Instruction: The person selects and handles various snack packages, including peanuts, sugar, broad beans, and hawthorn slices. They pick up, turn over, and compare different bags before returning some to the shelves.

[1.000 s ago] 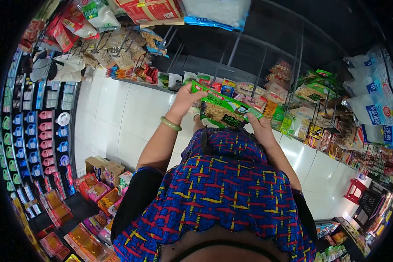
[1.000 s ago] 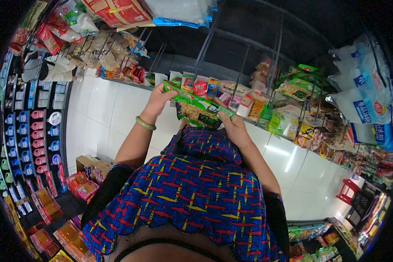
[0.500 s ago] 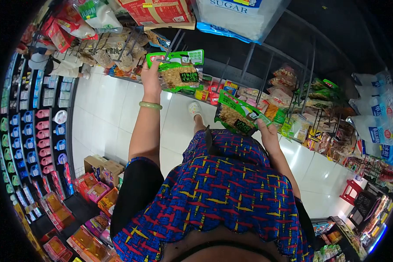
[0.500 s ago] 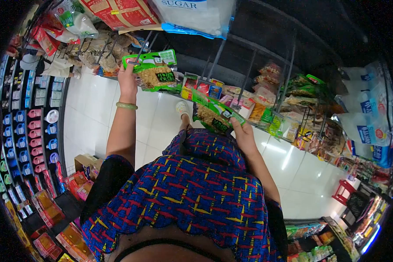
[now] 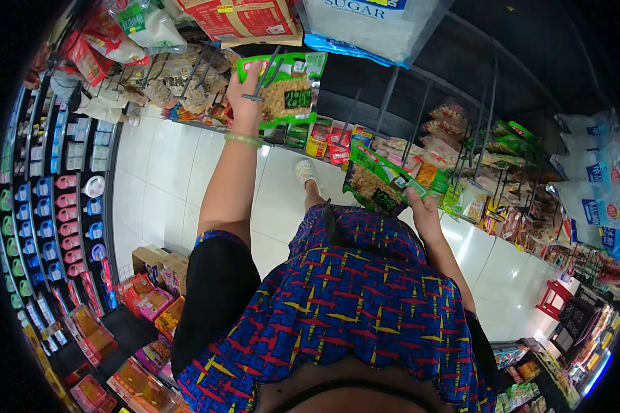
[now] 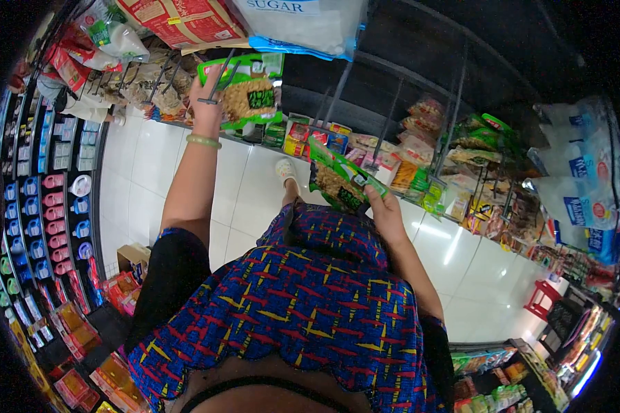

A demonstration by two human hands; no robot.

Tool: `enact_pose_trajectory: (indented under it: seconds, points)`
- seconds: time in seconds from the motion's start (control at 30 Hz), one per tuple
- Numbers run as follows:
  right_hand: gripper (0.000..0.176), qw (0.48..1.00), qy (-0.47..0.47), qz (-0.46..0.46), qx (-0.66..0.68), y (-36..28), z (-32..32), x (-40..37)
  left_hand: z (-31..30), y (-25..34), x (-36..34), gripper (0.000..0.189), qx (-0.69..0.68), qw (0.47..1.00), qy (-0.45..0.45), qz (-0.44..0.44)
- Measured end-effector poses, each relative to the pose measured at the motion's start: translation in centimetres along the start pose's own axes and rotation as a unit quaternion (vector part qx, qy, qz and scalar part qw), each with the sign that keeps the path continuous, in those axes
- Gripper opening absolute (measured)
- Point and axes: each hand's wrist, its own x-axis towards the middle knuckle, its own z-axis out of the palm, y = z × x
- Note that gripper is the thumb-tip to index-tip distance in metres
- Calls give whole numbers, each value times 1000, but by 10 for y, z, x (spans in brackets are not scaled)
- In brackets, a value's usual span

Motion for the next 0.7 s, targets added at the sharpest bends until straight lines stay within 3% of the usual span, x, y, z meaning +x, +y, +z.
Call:
enact_pose_trajectory:
  seconds: [0.13, 0.2, 0.27, 0.37, 0.4, 0.47, 0.5, 0.53, 0.6, 0.63, 0.7]
  points:
    - [29, 1000, -9, -2, -2, -16, 7, -4, 16, -25, 24, 25, 9, 1000, -11, -18]
    - [30, 1000, -15, 0, 6, -12, 6, -4, 19, -37, 29, 33, 84, 995, 49, -16]
    - [30, 1000, -12, 3, 7, -13, 8, -2, 17, -42, 8, 34, 124, 992, 32, -1]
    - [29, 1000, -22, 3, -13, -10, 4, 2, 17, -52, -59, 56, 114, 984, -22, -136]
    - [29, 999, -32, 0, -35, -10, 3, 5, 19, -52, -95, 54, 78, 969, -163, -168]
    - [30, 998, -30, -3, -47, -15, 8, 13, 37, -24, -149, 41, 156, 900, -356, -197]
    - [30, 998, -29, -4, -59, -17, 12, 15, 29, -35, -167, 37, 21, 877, -421, -230]
    - [30, 998, -30, 1, -57, -21, 18, 17, 27, -38, -172, 37, 22, 877, -419, -236]
    - [29, 999, -52, 5, 8, -33, 26, 26, 26, -38, -176, 29, -6, 943, -248, -224]
    - [33, 995, -87, -38, -5, -23, 30, 34, 26, -36, -169, 17, -17, 963, -226, -143]
    - [33, 992, -104, -44, 53, -36, 38, 34, 13, -18, -142, 14, 16, 984, -134, -116]
